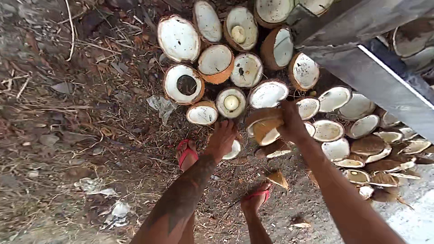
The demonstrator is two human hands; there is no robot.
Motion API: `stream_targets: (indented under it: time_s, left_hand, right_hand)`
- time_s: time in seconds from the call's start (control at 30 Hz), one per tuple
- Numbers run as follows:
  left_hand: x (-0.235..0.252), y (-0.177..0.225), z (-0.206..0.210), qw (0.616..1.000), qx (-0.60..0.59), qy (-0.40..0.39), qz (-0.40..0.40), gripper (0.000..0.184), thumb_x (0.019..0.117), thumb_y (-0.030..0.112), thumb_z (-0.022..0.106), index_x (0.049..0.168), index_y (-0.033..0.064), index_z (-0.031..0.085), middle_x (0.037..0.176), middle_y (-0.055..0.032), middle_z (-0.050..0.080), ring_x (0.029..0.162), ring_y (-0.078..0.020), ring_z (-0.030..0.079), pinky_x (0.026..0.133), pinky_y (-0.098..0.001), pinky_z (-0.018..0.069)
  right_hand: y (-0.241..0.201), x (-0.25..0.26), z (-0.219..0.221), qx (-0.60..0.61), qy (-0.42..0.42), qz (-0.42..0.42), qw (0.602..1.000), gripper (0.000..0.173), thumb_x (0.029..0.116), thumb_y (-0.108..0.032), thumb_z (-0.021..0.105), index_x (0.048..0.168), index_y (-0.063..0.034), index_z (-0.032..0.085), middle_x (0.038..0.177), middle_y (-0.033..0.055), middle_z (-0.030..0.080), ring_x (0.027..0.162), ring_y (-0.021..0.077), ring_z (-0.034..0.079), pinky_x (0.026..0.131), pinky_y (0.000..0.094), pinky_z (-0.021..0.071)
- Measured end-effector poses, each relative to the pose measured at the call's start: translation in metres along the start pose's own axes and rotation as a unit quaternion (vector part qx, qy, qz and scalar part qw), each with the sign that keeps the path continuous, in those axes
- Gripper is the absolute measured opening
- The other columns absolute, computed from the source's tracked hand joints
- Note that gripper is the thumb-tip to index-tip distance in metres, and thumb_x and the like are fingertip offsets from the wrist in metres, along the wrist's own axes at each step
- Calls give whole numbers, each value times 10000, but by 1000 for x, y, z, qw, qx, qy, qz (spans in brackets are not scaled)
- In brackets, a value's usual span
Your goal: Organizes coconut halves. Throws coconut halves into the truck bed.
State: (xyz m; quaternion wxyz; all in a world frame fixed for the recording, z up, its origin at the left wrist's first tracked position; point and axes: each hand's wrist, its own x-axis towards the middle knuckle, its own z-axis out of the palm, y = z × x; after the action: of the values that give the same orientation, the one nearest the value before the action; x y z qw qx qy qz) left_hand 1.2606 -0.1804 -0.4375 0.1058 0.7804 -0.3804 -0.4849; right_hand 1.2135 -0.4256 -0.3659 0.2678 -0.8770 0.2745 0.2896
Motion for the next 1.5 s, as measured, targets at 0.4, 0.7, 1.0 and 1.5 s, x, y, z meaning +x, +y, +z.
stream_targets:
  time_s: [0.4,0.7,1.0,1.5]
  left_hand:
    - [-56,-60,-66,993,-58,98,4,861,612,147,964,1393,156,601,1488,-192,501,1351,-455,468,1049,-723,365]
    - [-29,-68,-64,999,22,16,-32,961,550,5,942,1427,98,559,1493,-233,453,1378,-535,384,991,-798,375]
    - [-82,-146,-126,987,-146,-60,-25,820,560,223,995,1304,161,655,1402,-169,558,1203,-379,605,928,-617,544]
    - [-16,-202,-185,857,-450,50,-247,849,865,72,751,1563,193,283,1424,-242,517,1154,-402,595,845,-582,547]
  right_hand:
    - [-2,48,-2,-117,-21,59,991,995,706,-306,937,1531,-89,425,1389,396,478,1245,603,495,937,772,439]
    - [-20,-19,-6,155,-69,-6,986,859,684,-229,860,1426,-11,485,1255,144,668,1154,169,652,1017,386,540]
    - [-122,77,26,21,-178,46,983,1246,595,-420,978,1590,-105,297,1453,307,484,1281,492,530,1009,708,458]
    - [-91,57,59,452,-137,114,874,863,734,-200,858,1498,-240,459,1233,114,680,1009,269,693,796,479,597]
